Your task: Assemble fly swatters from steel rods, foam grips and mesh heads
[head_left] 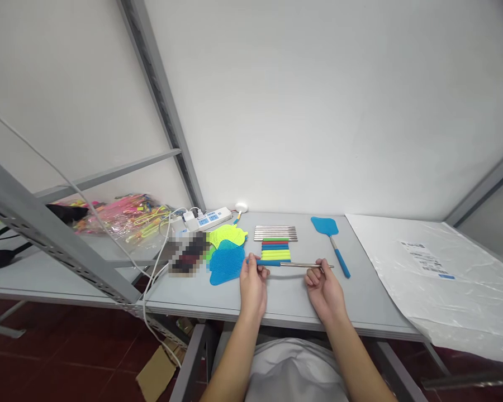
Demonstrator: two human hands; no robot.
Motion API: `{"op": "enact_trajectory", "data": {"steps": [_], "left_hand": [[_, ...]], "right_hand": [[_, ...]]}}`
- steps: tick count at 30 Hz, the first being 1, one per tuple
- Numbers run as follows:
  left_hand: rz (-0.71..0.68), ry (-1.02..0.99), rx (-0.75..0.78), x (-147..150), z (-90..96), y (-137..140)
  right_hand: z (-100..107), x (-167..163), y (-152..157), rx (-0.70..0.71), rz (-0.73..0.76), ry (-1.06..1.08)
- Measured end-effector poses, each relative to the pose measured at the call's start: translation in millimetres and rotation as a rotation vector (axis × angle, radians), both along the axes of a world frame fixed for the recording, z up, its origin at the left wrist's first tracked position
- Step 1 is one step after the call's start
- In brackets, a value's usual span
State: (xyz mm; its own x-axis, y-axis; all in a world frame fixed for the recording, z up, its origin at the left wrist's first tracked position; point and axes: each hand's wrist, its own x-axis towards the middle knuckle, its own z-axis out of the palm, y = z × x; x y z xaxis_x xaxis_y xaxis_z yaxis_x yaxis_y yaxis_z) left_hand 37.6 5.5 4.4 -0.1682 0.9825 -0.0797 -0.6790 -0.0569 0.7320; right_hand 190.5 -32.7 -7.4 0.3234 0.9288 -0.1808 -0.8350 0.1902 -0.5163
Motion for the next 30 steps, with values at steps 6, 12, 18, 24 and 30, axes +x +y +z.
{"op": "enact_trajectory", "data": {"steps": [6,12,18,24,30], "left_hand": [[0.024,0.156,0.068,2.6,2.7,-6.7],[-0.155,0.336,0.155,5.6,12.9,-17.6],[-0.204,0.413,0.21,-31.4,37.2,-14.9],[-0.237,0.35,0.271,-54.2,53.6,-15.3],[-0.263,0.328,0.28,-40.9,53.7,-27.8]], "right_hand": [[2.0,-4.0,-1.2,0.024,-0.037,-0.075],[11.4,-12.2,-7.2,0.077,0.021,-0.188],[21.1,-10.7,-15.0,0.113,0.098,-0.285],[28.1,-17.3,-26.6,0.163,0.08,-0.432],[34.3,-39.7,-37.1,0.219,0.059,-0.589]]}}
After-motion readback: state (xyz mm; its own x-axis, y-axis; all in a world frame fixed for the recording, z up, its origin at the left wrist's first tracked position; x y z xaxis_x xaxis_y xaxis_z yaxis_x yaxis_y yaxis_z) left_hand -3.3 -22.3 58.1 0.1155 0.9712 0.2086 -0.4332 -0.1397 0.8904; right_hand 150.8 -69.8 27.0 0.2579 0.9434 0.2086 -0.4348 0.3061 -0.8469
